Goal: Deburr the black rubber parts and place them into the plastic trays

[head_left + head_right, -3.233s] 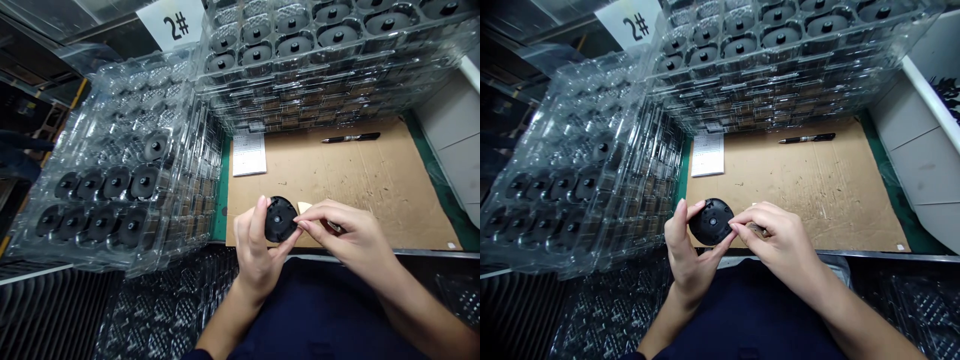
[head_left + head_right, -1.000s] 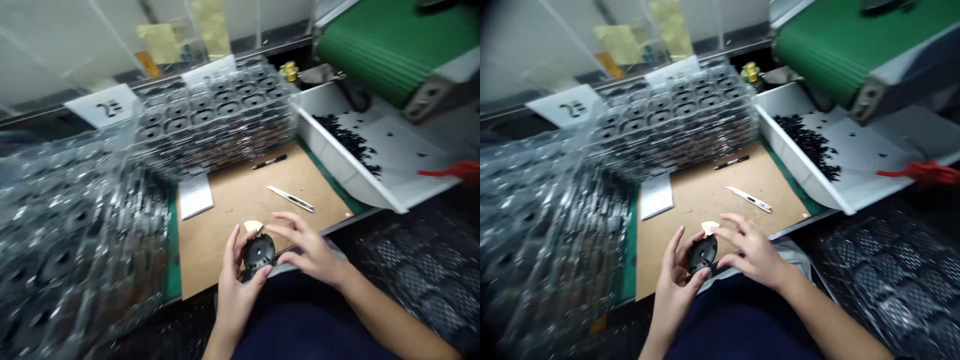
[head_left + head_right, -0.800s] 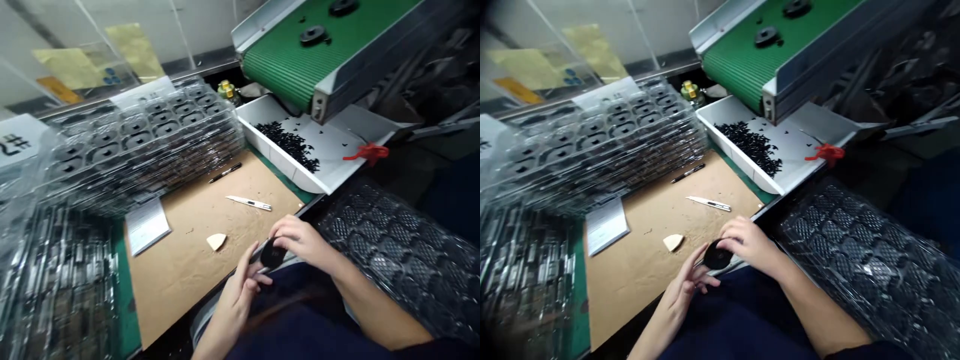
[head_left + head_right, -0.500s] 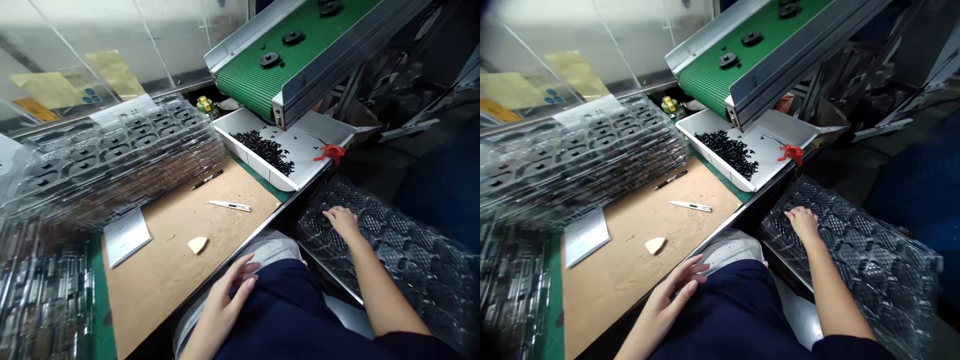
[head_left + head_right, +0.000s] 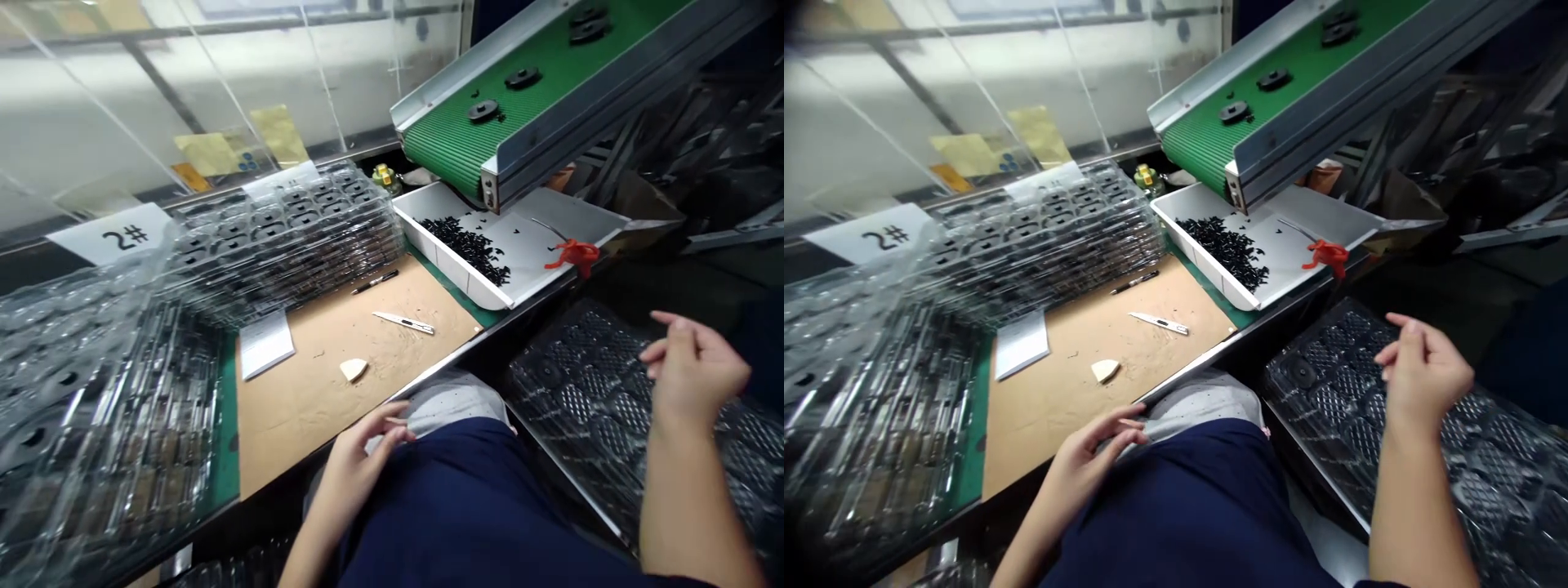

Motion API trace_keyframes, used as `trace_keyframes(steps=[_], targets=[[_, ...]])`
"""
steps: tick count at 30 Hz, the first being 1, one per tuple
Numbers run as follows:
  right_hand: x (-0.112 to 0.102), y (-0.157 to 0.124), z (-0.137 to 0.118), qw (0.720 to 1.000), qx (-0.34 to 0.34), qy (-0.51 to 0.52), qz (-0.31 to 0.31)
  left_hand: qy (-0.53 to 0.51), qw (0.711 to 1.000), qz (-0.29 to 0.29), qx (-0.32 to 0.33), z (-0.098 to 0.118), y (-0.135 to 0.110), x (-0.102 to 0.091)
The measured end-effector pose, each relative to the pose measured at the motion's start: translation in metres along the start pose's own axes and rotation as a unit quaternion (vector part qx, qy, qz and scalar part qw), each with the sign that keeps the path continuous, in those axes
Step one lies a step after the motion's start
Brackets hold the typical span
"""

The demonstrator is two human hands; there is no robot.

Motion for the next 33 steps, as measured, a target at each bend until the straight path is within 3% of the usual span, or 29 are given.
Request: trace_keyframes(steps=[3,5,9,12,17,23,27,33], targets=[[0.047,-0.038,-0.039,0.994,-0.046,0.034,-0.094,0.017,0.999,-0.020,0.024,0.006,-0.004,0.000],[0.087,-0.063,-0.073,0.974,-0.109,0.063,-0.191,0.023,0.999,-0.001,0.038,0.006,-0.007,-0.006],[0.154,-0.097,-0.137,0.886,-0.225,0.120,-0.388,0.022,0.999,0.044,0.023,-0.008,-0.013,-0.026],[0.184,-0.106,-0.163,0.839,-0.258,0.128,-0.462,0.013,0.998,0.065,0.004,-0.022,-0.015,-0.039],[0.227,-0.114,-0.167,0.804,-0.266,0.093,-0.523,-0.025,0.996,0.087,-0.017,-0.045,-0.002,-0.053],[0.290,-0.128,-0.145,0.821,-0.215,0.023,-0.528,-0.093,0.985,0.124,-0.071,-0.083,0.025,-0.076],[0.319,-0.145,-0.147,0.817,-0.189,-0.014,-0.544,-0.125,0.970,0.180,-0.108,-0.114,0.033,-0.100],[0.332,-0.163,-0.181,0.746,-0.208,-0.011,-0.632,-0.114,0.935,0.294,-0.163,-0.159,0.026,-0.126]])
Point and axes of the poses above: each hand's wrist, its own y-axis towards the middle knuckle, its own x-axis out of the palm, z = x × y, the point moved 7 cm from there along y, towards the middle knuckle, and after that the axes turned 2 degrees about -z, right-handed, at the moved point
